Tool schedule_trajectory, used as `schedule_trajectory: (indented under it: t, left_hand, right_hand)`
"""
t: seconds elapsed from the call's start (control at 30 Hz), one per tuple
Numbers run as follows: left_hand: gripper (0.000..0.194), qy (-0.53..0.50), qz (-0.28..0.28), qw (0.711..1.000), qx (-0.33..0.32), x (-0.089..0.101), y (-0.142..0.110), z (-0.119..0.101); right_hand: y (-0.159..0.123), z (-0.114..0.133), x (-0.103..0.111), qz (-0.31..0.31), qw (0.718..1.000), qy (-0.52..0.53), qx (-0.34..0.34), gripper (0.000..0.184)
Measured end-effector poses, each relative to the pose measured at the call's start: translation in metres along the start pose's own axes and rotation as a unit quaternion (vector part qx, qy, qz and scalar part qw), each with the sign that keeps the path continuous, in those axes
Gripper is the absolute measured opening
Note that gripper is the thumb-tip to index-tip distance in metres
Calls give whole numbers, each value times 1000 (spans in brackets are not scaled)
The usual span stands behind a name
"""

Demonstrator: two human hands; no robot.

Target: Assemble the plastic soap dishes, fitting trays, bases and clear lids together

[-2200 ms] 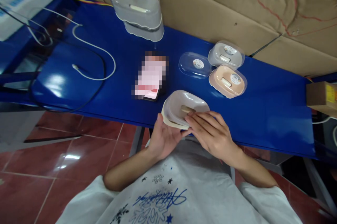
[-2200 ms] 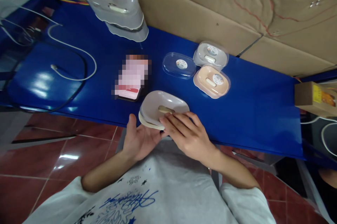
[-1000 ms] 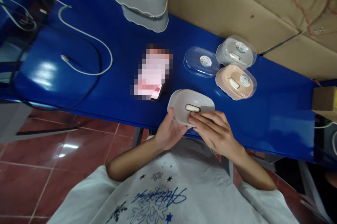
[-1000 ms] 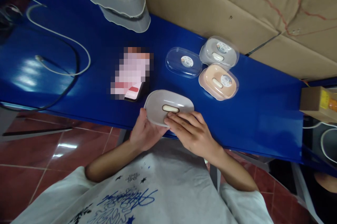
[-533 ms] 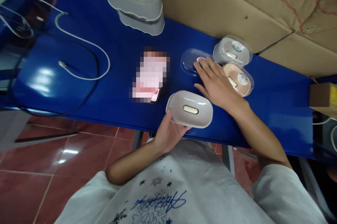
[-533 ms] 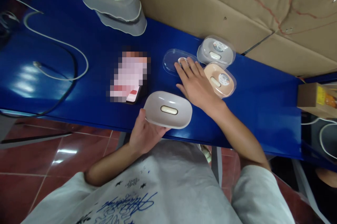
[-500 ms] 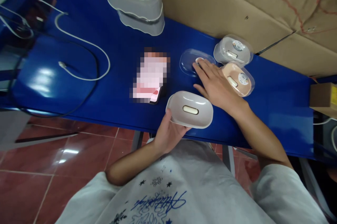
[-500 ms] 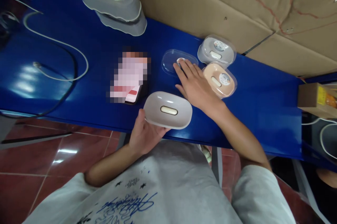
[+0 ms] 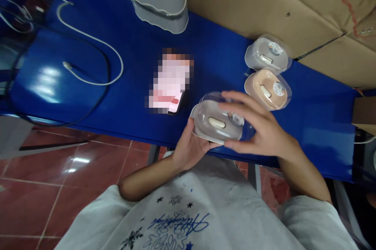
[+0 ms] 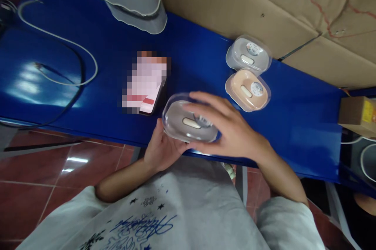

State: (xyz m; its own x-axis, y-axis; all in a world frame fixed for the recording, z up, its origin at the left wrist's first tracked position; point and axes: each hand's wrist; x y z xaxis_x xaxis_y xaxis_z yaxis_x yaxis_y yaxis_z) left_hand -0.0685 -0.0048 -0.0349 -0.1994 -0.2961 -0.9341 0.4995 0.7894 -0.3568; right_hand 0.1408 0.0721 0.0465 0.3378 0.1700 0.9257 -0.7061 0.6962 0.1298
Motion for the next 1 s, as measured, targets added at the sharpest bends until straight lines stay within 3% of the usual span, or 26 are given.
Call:
schedule_trajectory:
  t: [0.13,0.4,0.63,0.87,1.0]
  left_hand:
    - [73,-5,-4,1000,18,2,1,2]
    - [69,40,7,999,-10,9,2,9]
    - [67,31,-20,999,-20,9,1,9]
    - [80,66,54,996,-21,10,4,13]
    - [77,64,45,995,-59,9,6,15]
  right_hand:
    - [-22,17,-15,3,1000,-13,15,75]
    - [-28,12,-40,-28,1000,-13,4,80]
    - [-29,20,-40,-12,999,-41,-20,80]
    - [-35,24,-41,-13,997,-67,-21,75]
    - [-24,12,-30,-18,996,-84,-4,79]
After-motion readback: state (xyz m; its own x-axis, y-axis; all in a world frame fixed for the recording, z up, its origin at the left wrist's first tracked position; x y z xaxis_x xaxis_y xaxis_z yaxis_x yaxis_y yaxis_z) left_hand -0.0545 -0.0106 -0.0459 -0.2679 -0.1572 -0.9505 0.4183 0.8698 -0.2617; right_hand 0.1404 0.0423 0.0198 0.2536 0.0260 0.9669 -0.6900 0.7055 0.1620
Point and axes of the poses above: each hand's wrist, its own y-axis towards the middle knuckle, its own x-axis out of the back of the hand, z = x × y, and after that the axes turned 13 degrees about -y, right-handed
